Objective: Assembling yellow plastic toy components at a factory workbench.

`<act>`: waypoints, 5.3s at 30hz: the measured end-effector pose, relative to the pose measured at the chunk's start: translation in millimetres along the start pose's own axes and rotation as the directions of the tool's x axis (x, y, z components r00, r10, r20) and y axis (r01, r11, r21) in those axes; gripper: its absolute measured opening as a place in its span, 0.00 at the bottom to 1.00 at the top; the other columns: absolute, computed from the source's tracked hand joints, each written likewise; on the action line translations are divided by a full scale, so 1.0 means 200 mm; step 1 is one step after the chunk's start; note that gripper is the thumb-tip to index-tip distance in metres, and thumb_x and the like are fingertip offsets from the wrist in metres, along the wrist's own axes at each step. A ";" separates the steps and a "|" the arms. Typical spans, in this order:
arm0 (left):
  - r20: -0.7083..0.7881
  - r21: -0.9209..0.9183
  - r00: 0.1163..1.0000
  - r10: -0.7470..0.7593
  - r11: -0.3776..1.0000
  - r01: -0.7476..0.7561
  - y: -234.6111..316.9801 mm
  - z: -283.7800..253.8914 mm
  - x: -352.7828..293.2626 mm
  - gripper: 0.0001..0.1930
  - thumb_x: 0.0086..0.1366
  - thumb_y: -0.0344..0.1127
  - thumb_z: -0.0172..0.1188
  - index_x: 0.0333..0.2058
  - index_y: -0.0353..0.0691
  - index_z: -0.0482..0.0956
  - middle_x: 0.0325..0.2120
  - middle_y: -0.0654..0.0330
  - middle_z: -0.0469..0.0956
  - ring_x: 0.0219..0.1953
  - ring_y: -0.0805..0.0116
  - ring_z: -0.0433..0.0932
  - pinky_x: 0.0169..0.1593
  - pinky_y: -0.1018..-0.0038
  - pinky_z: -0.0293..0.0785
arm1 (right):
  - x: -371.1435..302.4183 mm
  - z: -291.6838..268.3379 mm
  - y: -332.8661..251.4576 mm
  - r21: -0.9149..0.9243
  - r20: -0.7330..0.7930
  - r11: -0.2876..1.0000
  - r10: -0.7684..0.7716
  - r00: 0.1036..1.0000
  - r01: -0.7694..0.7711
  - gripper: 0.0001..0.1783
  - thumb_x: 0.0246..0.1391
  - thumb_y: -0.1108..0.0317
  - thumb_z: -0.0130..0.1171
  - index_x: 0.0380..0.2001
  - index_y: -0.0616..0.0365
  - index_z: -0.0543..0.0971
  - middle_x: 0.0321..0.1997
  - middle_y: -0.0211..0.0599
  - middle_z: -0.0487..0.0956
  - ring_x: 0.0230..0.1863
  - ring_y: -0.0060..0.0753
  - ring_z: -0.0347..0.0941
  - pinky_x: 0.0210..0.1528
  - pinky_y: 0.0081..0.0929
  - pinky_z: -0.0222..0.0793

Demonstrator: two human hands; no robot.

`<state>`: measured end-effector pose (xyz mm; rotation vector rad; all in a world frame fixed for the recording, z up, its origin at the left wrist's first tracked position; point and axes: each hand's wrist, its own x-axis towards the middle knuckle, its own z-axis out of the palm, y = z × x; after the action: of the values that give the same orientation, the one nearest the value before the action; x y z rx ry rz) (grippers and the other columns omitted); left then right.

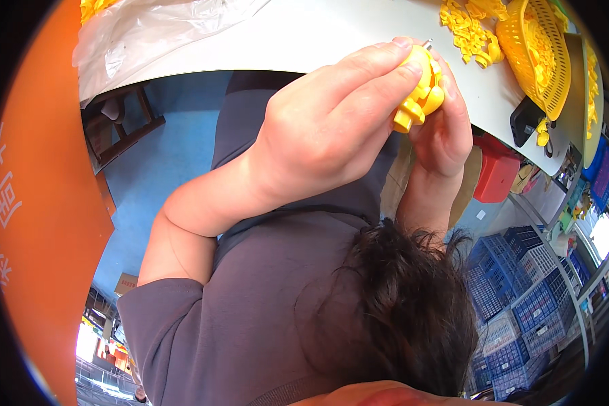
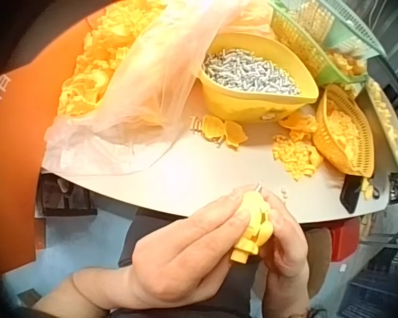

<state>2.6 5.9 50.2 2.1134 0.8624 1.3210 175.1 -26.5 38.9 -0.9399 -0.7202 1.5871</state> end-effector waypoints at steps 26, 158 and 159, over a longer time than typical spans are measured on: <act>0.068 -0.092 0.987 -0.142 0.985 0.148 0.01 -0.02 -0.01 0.26 0.51 0.13 0.59 0.51 0.37 0.81 0.52 0.45 0.78 0.53 0.53 0.80 0.55 0.69 0.77 | 0.01 -0.08 0.07 -0.114 0.180 0.993 -0.012 0.984 0.033 0.41 0.67 0.45 0.48 0.68 0.67 0.54 0.58 0.45 0.71 0.54 0.31 0.74 0.50 0.23 0.73; 0.108 0.037 0.975 0.194 0.979 -0.199 -0.07 -0.11 -0.02 0.20 0.51 0.21 0.70 0.45 0.37 0.83 0.48 0.47 0.80 0.47 0.55 0.83 0.49 0.70 0.82 | -0.01 -0.07 0.07 -0.310 0.124 0.936 -0.136 0.983 0.168 0.54 0.48 0.30 0.62 0.62 0.69 0.68 0.72 0.55 0.60 0.67 0.43 0.66 0.68 0.38 0.63; 0.106 0.037 0.975 0.193 0.979 -0.198 -0.07 -0.11 -0.02 0.20 0.51 0.21 0.70 0.45 0.37 0.83 0.48 0.47 0.80 0.47 0.55 0.83 0.49 0.70 0.82 | -0.01 -0.07 0.08 -0.312 0.125 0.935 -0.134 0.983 0.168 0.54 0.48 0.30 0.62 0.62 0.69 0.68 0.72 0.55 0.60 0.67 0.43 0.66 0.68 0.38 0.63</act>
<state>-22.8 13.8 48.1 2.3308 0.6631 1.2855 179.6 -32.9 19.5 -1.0149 -1.1229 1.4129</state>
